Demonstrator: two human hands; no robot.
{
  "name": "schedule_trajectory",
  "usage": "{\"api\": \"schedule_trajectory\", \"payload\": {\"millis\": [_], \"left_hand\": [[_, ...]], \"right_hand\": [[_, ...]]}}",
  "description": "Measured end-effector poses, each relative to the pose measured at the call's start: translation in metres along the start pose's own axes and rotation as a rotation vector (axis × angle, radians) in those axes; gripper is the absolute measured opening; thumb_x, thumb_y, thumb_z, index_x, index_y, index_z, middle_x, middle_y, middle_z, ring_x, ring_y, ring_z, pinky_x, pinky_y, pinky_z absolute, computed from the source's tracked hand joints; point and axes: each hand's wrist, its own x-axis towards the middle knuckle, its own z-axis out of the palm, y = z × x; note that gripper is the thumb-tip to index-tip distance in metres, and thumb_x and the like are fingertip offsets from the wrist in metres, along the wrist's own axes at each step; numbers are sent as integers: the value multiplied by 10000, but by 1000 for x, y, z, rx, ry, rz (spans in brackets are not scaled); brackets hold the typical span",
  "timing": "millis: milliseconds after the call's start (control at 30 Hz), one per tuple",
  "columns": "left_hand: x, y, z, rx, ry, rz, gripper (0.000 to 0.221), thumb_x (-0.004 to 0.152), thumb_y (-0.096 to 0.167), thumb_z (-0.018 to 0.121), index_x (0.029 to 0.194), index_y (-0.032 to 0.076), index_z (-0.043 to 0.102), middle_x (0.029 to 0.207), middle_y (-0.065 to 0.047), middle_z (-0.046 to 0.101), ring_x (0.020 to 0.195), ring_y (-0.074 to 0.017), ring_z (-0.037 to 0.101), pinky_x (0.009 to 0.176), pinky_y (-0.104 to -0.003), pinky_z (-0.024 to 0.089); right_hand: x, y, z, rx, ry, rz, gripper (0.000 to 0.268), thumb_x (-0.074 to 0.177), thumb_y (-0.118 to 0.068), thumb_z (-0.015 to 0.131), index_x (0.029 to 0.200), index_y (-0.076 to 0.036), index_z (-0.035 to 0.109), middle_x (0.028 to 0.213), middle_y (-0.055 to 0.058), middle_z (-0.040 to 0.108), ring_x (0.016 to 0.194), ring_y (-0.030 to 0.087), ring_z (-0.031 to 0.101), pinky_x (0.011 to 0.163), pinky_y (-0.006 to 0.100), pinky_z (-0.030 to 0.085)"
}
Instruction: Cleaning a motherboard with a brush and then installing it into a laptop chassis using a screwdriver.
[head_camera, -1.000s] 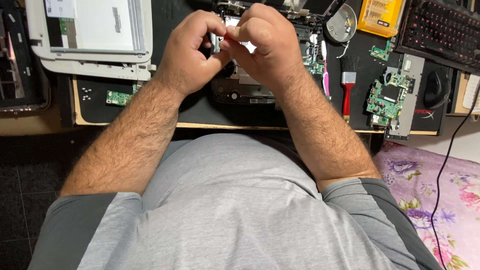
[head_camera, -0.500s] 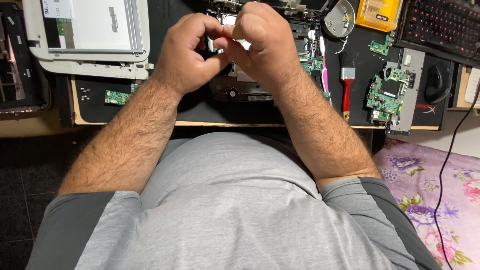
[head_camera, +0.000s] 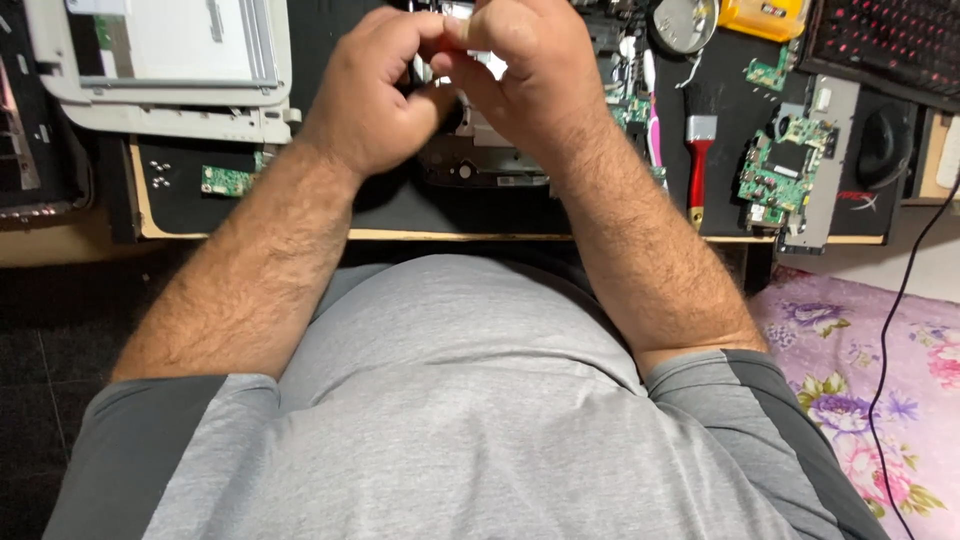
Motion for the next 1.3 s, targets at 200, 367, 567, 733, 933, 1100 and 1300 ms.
{"api": "schedule_trajectory", "payload": {"millis": [200,367,567,733,933,1100,1300], "left_hand": [[4,-11,6,1,88,39,438,1131,409,516,1021,15,672,970,-107,661,886,-266,608,759,-386,490],[4,-7,-1,-29,46,-63,109,975,-66,739,962,33,696,854,-40,640,830,-207,583,739,-330,493],[6,-1,0,-74,11,-152,204,929,-79,710,1080,52,664,995,-48,702,911,-205,661,805,-328,551],[6,-9,6,-61,87,47,154,968,-45,849,1008,-23,702,965,-126,657,868,-239,613,751,-336,522],[4,-13,4,-8,8,-13,55,987,-65,705,998,-11,704,966,-105,702,915,-260,635,803,-366,530],[1,-3,1,-46,-8,-37,147,954,-55,698,1078,12,656,981,-89,676,915,-254,609,813,-372,512],[3,-14,8,-14,79,-10,190,1074,156,703,956,19,645,914,-80,626,829,-212,578,694,-319,479]], "right_hand": [[10,-6,-5,-29,-21,-14,266,1032,-110,815,967,-32,570,939,101,604,825,277,570,658,405,463],[7,-1,-6,131,-63,-11,291,1017,78,702,1274,-28,615,1178,167,655,1075,325,661,922,449,573],[4,0,-6,132,-53,-1,175,1140,-33,516,1278,-44,623,1159,161,656,1035,323,658,926,438,538],[0,0,-7,123,-21,3,183,1064,-1,786,1193,-63,671,956,118,620,826,272,611,724,400,489],[7,1,-14,177,-88,-37,204,1083,67,569,1242,-24,658,1172,172,663,1044,328,677,897,430,572],[-1,13,-1,43,-11,-17,201,1055,-85,801,994,-56,611,852,70,613,751,254,586,653,397,453],[7,5,-4,-129,2,-25,271,1026,-227,810,973,-67,598,898,63,618,778,258,597,612,393,469]]}}
